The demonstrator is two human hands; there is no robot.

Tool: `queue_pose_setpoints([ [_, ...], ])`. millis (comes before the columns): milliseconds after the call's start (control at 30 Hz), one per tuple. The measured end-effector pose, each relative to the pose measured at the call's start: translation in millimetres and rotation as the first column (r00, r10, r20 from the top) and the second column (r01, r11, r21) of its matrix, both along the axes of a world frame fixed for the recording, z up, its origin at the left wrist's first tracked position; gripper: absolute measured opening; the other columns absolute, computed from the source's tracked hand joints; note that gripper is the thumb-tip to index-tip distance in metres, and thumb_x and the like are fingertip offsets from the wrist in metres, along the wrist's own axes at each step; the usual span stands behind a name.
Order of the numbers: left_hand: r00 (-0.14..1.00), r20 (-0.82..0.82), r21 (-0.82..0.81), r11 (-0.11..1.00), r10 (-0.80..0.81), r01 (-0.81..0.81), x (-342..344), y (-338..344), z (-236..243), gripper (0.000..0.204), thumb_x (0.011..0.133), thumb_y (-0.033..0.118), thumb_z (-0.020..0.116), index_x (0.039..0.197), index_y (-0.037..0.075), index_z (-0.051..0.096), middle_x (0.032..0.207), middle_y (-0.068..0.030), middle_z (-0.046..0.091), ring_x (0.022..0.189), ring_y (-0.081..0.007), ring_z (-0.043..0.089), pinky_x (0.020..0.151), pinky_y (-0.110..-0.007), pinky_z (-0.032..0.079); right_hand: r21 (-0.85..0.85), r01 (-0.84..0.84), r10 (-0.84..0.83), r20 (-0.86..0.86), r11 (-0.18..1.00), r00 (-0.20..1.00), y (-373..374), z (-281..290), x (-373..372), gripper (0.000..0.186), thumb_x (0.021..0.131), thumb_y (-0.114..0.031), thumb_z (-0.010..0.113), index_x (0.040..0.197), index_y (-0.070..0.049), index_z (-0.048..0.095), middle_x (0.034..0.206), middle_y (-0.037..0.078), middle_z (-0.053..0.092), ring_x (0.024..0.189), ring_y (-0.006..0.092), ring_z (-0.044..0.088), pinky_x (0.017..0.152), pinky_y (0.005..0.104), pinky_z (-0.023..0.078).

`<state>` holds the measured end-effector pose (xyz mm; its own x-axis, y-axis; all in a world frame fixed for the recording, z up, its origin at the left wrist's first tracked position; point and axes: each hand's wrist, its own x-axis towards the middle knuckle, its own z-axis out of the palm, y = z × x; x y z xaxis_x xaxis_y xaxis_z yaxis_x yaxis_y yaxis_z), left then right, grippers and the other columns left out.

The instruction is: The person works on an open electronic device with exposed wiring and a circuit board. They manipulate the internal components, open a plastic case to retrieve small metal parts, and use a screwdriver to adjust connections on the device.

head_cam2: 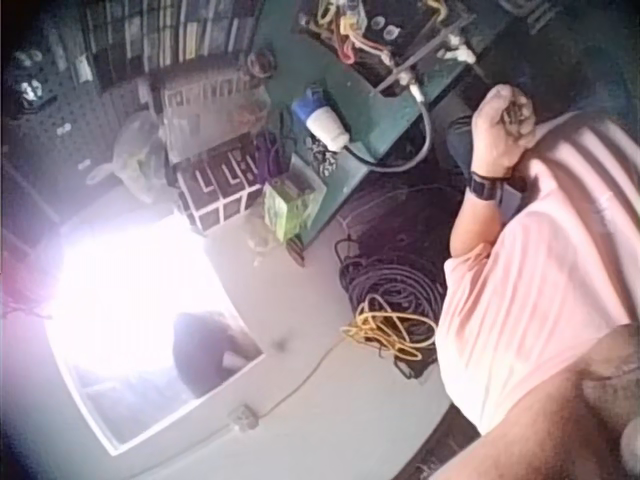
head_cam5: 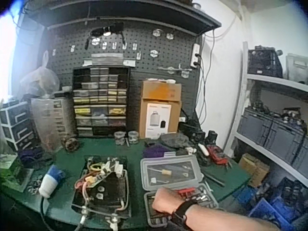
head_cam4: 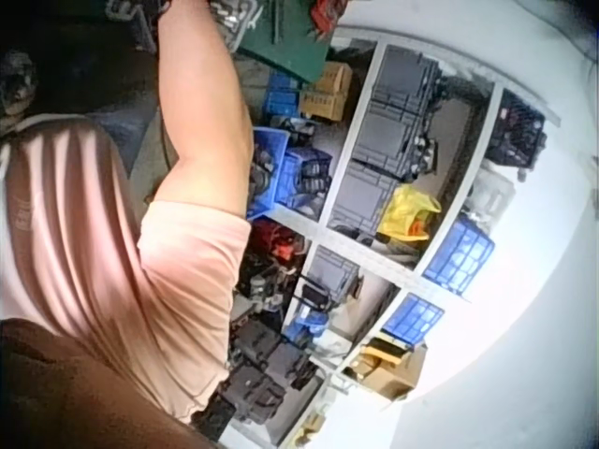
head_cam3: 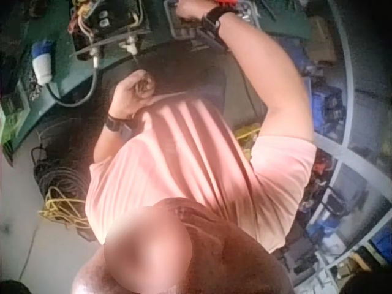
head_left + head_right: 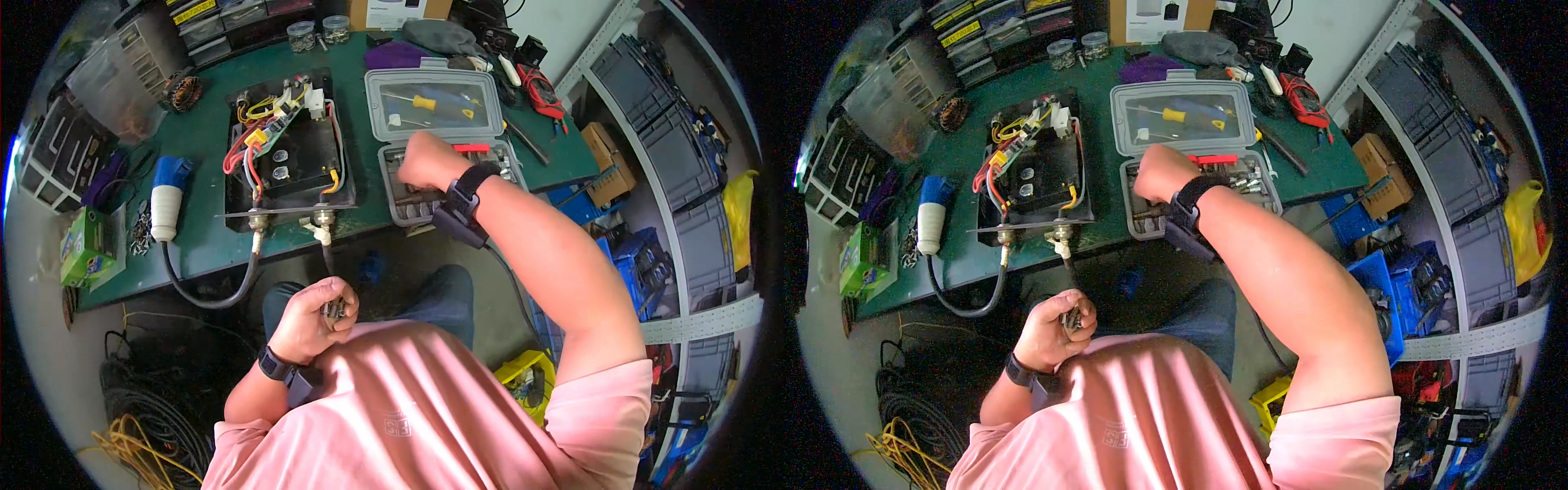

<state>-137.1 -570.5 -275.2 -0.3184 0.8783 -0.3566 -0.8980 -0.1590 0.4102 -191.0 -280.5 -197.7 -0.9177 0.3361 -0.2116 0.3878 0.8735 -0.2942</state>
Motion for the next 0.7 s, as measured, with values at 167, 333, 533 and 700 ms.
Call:
queue_pose_setpoints([
  [167,1.0,0.019,0.008,1.0,-0.003,0.003,0.3,1.9,-2.5,0.022,0.095,0.025,0.055,0.089,0.004,0.058,0.075,-0.0058,0.053,0.056,-0.0143,0.042,0.046,-0.026,0.03,0.073,-0.119,0.111,0.112,0.99,0.987,1.5,4.5,-4.6,0.024,0.068,-0.011,0.066,0.076,0.012,0.066,0.076,0.03,0.064,0.074,0.0413,0.067,0.068,0.0441,0.052],
  [333,1.0,0.012,-0.006,1.0,0.018,-0.018,1.2,3.4,-0.5,0.021,0.095,0.024,0.055,0.089,0.004,0.058,0.074,-0.0062,0.053,0.055,-0.0146,0.042,0.047,-0.027,0.031,-0.004,-0.025,0.025,0.063,1.0,0.998,5.0,-1.9,-4.1,0.024,0.067,-0.012,0.066,0.077,0.01,0.066,0.074,0.028,0.064,0.07,0.0396,0.066,0.065,0.0428,0.051],
  [533,1.0,0.009,-0.013,1.0,0.019,-0.019,1.2,1.9,-1.5,0.02,0.095,0.023,0.055,0.089,0.004,0.058,0.074,-0.0065,0.054,0.054,-0.0148,0.042,0.047,-0.028,0.031,-0.095,-0.071,0.073,0.012,0.993,0.997,5.9,10.7,-3.2,0.026,0.07,-0.014,0.067,0.084,0.008,0.07,0.086,0.026,0.069,0.078,0.0377,0.069,0.07,0.0418,0.054],
  [700,0.999,0.01,-0.04,0.999,0.036,-0.035,0.9,-3.8,-3.8,0.018,0.095,0.023,0.054,0.089,0.006,0.058,0.074,-0.0066,0.053,0.054,-0.0143,0.041,0.046,-0.027,0.031,-0.595,-0.095,-0.069,-0.245,0.798,0.967,29.3,70.6,26.1,0.014,0.083,-0.012,0.062,0.089,-0.001,0.068,0.082,0.009,0.07,0.067,0.0109,0.063,0.053,0.0241,0.048],
])
